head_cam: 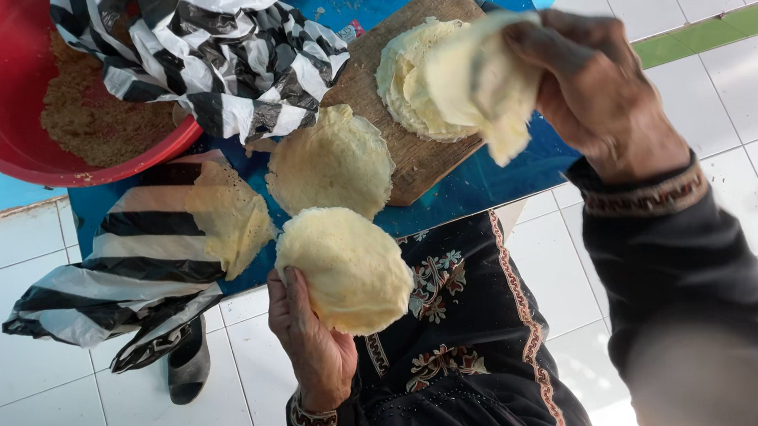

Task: The person sits with round thin crepe-like discs and peels a thin translucent layer off each disc by hand, working over their lap. They place the separated thin sheets onto a stack on a wooden board on the blue table and set the peeled discs aside, continuing disc by disc.

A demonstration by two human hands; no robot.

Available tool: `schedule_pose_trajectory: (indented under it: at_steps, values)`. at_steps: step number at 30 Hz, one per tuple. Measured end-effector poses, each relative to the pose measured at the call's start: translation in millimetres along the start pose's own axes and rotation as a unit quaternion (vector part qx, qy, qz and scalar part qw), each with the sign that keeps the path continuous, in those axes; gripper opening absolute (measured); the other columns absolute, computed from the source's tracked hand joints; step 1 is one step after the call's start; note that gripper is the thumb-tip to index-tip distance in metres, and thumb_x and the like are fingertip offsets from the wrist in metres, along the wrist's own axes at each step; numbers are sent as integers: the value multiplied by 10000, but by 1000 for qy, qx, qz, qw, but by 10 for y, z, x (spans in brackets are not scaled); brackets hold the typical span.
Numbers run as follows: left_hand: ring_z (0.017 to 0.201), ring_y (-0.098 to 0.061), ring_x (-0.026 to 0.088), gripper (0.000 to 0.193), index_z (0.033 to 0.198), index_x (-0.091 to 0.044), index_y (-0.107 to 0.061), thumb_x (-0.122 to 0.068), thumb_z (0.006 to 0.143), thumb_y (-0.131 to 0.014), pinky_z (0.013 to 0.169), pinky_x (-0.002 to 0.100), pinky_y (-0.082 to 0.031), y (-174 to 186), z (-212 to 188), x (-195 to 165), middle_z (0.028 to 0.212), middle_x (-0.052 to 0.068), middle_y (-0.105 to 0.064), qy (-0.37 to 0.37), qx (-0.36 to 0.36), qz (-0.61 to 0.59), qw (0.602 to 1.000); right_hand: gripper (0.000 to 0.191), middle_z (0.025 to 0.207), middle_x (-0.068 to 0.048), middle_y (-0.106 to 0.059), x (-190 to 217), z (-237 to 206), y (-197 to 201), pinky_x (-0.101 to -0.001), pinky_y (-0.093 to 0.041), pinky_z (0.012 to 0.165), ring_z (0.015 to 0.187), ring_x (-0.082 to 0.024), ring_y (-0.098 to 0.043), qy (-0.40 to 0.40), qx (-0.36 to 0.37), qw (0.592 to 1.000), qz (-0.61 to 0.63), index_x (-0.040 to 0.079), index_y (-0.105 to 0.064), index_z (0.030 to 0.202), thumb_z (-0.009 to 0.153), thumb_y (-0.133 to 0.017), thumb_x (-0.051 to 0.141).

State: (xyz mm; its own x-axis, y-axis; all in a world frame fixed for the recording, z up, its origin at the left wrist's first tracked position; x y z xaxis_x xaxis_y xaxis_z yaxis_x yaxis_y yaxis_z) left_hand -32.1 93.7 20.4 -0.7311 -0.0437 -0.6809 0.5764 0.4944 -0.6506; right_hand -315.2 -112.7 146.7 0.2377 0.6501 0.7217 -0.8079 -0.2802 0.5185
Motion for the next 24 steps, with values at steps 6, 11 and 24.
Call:
schedule_pose_trajectory:
  at_steps: [6, 11, 24]
  values:
    - [1132, -676, 187, 313, 1309, -60, -532, -275, 1083, -516, 909, 372, -612, 23, -19, 40, 1245, 79, -654, -12, 20, -15, 1000, 273, 1073, -155, -743, -370, 400, -287, -328, -642, 774, 885, -173, -761, -271, -81, 943, 174, -64, -665, 1223, 1098, -562, 155]
    - [1127, -682, 188, 283, 1261, -64, -544, -265, 1063, -532, 911, 379, -609, 22, -2, 46, 1224, 76, -662, -2, 14, 1, 1000, 217, 911, -118, -750, -738, 239, -205, -323, -630, 630, 736, -155, -717, -286, -94, 954, -16, -51, -723, 1113, 1057, -636, 140]
    - [1130, -671, 190, 274, 1246, -48, -543, -258, 1071, -534, 930, 365, -590, -20, 7, 142, 1220, 89, -662, 6, 31, 4, 999, 174, 924, -103, -705, -519, 337, -168, -275, -560, 691, 796, -119, -660, -126, -32, 982, -134, -51, -698, 1105, 1133, -696, 120]
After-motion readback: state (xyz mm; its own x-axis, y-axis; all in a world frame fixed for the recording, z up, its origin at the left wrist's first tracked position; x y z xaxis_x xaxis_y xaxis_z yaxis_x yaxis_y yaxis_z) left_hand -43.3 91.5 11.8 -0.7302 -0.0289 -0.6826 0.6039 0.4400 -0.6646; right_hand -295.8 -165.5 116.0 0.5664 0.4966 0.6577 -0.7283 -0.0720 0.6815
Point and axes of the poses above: each hand's wrist, its own z-axis towards the middle knuckle, its own y-axis out of the back of the hand, x = y × z, the point moved 1 cm from there along z, towards the middle knuckle
